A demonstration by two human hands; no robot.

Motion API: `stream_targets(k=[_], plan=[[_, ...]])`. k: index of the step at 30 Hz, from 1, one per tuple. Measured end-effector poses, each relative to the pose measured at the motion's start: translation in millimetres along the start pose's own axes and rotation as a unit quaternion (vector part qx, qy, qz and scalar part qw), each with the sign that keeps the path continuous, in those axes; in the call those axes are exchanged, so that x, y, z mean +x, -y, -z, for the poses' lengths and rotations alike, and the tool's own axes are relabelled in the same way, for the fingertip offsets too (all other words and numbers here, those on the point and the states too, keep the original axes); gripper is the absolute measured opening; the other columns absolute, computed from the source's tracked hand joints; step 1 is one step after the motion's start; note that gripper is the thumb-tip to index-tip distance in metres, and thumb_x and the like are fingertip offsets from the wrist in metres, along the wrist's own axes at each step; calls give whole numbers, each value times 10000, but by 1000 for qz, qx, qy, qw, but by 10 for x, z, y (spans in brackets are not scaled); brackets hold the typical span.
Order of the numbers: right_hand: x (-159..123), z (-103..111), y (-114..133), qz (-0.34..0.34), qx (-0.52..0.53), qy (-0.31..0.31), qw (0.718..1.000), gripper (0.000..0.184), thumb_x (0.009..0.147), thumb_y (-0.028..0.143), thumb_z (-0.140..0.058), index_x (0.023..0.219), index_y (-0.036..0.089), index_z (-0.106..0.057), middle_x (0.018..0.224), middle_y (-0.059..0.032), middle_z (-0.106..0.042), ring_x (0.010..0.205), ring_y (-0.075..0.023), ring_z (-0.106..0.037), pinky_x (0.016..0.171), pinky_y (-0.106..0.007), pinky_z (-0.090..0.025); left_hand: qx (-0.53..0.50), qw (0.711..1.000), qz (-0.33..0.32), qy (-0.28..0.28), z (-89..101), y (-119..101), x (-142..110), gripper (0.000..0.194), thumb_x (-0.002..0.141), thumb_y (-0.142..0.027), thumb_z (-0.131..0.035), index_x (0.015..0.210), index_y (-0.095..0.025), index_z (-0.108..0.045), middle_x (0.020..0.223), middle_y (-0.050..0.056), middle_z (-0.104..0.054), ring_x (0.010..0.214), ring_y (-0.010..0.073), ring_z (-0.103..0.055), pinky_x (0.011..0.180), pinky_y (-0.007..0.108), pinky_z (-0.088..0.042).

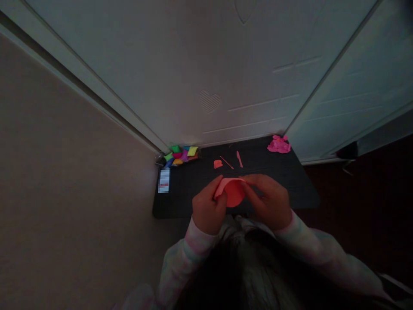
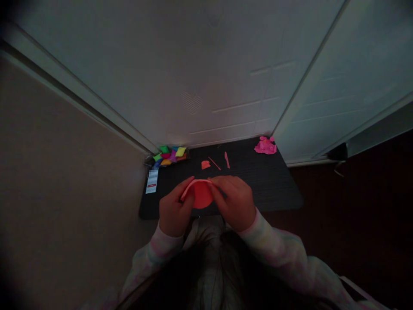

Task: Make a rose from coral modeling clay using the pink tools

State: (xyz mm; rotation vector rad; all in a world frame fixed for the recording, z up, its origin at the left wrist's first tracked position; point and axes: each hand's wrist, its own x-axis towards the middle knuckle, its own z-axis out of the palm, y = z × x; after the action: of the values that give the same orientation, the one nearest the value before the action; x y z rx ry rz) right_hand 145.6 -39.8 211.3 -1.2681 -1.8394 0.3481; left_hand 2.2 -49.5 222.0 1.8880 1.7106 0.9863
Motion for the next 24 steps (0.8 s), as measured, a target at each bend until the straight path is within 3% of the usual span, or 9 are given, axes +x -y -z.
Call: stream_targets(k=[8, 12, 16, 24], plan=[[5, -19, -5, -7, 30, 0, 1000, 202, 719, 239, -495, 904, 184, -553, 847, -44, -615, 798, -148, -548, 733, -289, -426, 8, 1000, -5, 6, 0, 22, -14, 286, 701, -150, -437, 964, -163, -550, 907, 41, -621, 756, 133, -580, 702, 245, -466], [6, -14, -2, 11, 29, 1, 1000, 141, 728, 198, -465, 807, 182, -580, 790, -43, -623, 784, -151, -552, 720, -288, -426, 1, 1000, -4, 23, -5, 18, -27, 284, 699, -155, -444, 963, -163, -548, 890, 39, -623, 750, 127, -576, 685, 234, -462], [-11, -20, 0, -18, 22, -11, 1000, 122, 731, 209, -457, 779, 194, -569, 760, -35, -613, 740, -148, -554, 684, -289, -431, 2, 1000, 7, 24, -6, 10, -22, 260, 693, -186, -469, 940, -162, -546, 870, 41, -619, 735, 122, -567, 641, 223, -452], [10, -36, 54, -40, 39, -20, 998, 106, 722, 195, -451, 774, 202, -543, 749, -30, -593, 715, -146, -543, 648, -276, -425, 83, 990, 54, 101, 52, 47, -28, 195, 729, -273, -419, 646, -174, -564, 520, -31, -539, 480, 76, -480, 435, 179, -314]])
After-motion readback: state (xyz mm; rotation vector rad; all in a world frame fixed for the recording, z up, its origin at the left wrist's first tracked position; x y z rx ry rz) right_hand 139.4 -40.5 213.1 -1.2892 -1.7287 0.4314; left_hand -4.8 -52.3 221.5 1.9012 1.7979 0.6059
